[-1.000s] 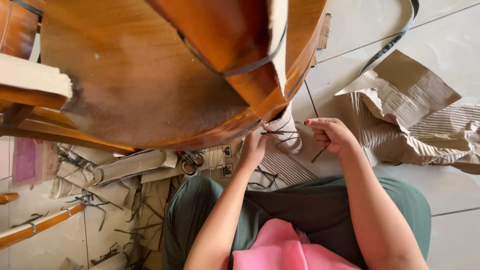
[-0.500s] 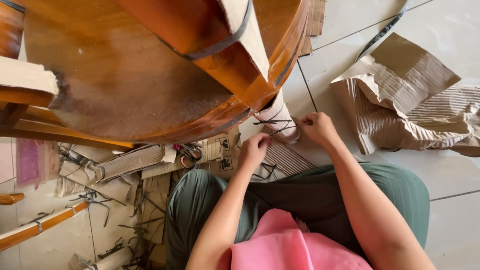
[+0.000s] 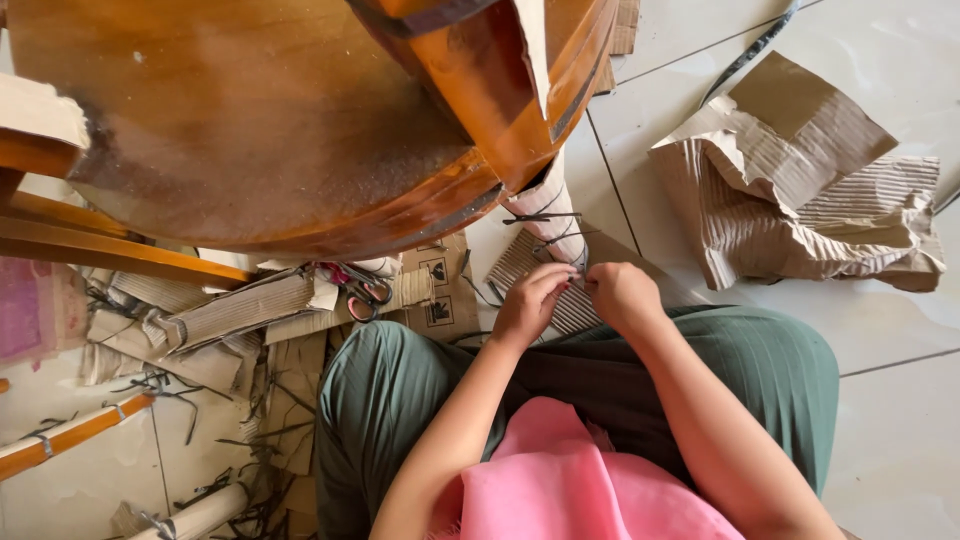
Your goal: Wrapping a wooden chair leg with corrugated cardboard and securing it with string.
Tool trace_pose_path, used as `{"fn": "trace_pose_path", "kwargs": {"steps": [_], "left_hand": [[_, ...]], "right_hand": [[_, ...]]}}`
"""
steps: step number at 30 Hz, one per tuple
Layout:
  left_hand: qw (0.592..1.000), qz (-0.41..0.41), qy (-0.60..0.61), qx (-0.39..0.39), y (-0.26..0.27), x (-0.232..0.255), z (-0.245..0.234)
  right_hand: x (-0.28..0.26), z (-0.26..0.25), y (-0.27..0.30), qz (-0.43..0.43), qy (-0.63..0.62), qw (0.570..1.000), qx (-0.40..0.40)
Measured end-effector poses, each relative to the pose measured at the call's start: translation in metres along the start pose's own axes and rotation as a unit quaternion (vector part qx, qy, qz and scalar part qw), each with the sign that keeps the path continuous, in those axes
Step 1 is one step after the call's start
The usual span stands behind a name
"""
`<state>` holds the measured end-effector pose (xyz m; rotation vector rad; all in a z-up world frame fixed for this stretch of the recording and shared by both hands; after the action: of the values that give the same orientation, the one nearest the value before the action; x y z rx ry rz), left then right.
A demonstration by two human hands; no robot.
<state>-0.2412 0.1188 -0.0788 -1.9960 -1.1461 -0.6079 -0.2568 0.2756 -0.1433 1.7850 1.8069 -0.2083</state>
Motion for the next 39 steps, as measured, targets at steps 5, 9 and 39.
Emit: {"fn": "trace_pose_path", "kwargs": {"steps": [5, 9, 39], "left_hand": [[0.997, -0.015, 0.070, -0.013, 0.002, -0.004, 0.008], [0.999, 0.014, 0.047, -0.007, 0.004, -0.009, 0.014], [0.958, -0.241, 0.091, 0.128, 0.012, -0.044, 0.014]], "right_hand": [[0.008, 0.047, 0.009, 0.022, 0.025, 0.998, -0.053], [-0.013, 0.028, 0.018, 0.005, -0.010, 0.998, -0.058], [-0.043, -0.030, 0.015, -0.143, -0.147, 0.969, 0.137]]}}
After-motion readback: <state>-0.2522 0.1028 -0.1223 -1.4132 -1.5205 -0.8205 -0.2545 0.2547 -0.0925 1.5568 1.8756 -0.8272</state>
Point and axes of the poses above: each hand's wrist, its own y-axis away from the middle knuckle, its own z-axis out of the palm, x = y × z, the point moved 7 cm from there along -y, towards the middle knuckle, and after that the axes turned 4 degrees about -y, right-handed, at the moved point
